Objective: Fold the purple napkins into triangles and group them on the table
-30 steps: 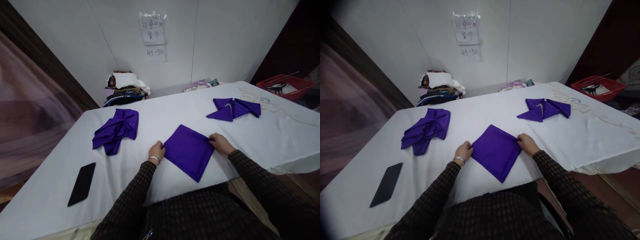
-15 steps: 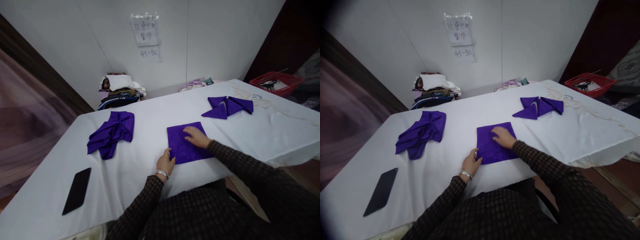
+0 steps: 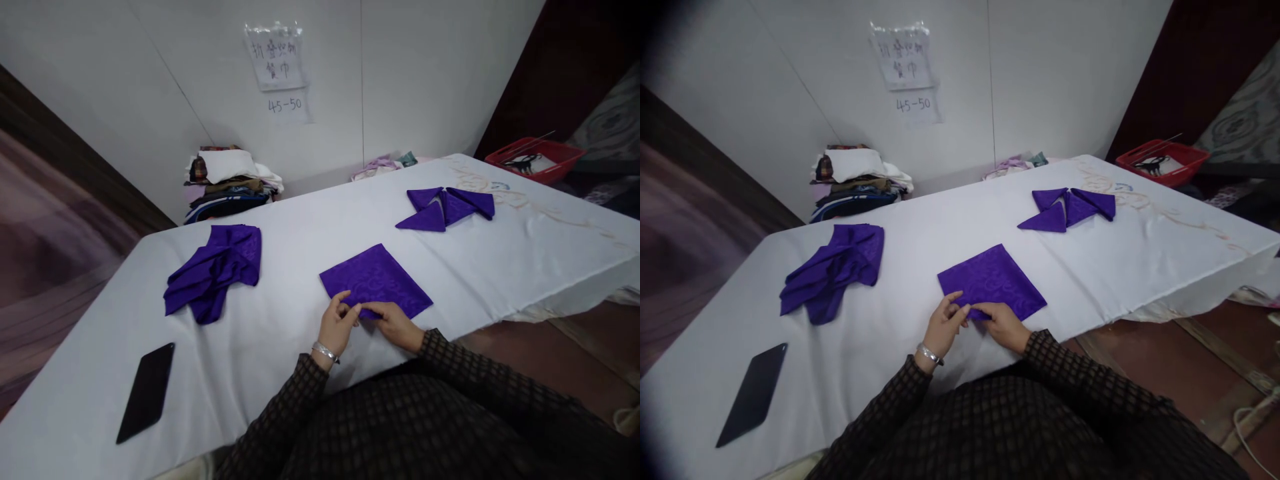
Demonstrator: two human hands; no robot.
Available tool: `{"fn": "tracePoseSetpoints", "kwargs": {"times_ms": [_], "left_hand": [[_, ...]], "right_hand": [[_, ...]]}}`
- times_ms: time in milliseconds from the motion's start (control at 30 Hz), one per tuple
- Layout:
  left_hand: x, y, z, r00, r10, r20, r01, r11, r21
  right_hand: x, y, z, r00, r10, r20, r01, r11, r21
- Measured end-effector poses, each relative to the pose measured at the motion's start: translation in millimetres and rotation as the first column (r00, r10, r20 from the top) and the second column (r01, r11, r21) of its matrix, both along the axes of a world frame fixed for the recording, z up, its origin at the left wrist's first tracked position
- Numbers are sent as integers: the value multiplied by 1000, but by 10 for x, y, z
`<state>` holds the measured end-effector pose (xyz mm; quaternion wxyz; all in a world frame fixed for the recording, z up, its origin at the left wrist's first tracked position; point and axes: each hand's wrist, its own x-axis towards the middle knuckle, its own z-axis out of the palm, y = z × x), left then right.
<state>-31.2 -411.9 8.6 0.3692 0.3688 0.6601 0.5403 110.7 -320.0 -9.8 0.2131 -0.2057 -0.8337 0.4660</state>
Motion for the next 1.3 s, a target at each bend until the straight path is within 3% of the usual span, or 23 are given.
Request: {"fn": "tracePoseSetpoints", "kwargs": {"times_ms": [100,233,333,467,700,967,1067,1200,1300], "left_hand": [[-132,-34,68,977,53,-208,-38,997,72],[-287,32,45,866,-32,-500,102,988,113],[-330,151,-18,794,-95,-600,155,987,50],[-370,319,-81,802,-90,-591,36,994,-102],[-445,552,-129,844,-90,-529,13,989,-148],[-336,945,-74,908,-198,-368,170,979,-108],[-298,1012,-92,940,-187,-286,163,981,-106],[-298,993,-96,958,-190,-212,169,979,-115],[-312,964,-60,961,-213,-176,196,974,-112]], "right_hand": [[102,86,84,999,-43,0,40,933,-359],[156,308,196,998,-54,41,68,741,-669],[104,511,247,997,-73,27,65,605,-794],[-18,713,261,995,-32,93,95,541,-835],[-112,852,188,990,-41,136,136,535,-834],[-92,829,211,995,-10,100,88,576,-813],[-59,828,220,994,-85,63,103,628,-772],[-9,828,194,963,-269,20,216,723,-656],[-6,812,168,946,-323,11,271,775,-570]]}}
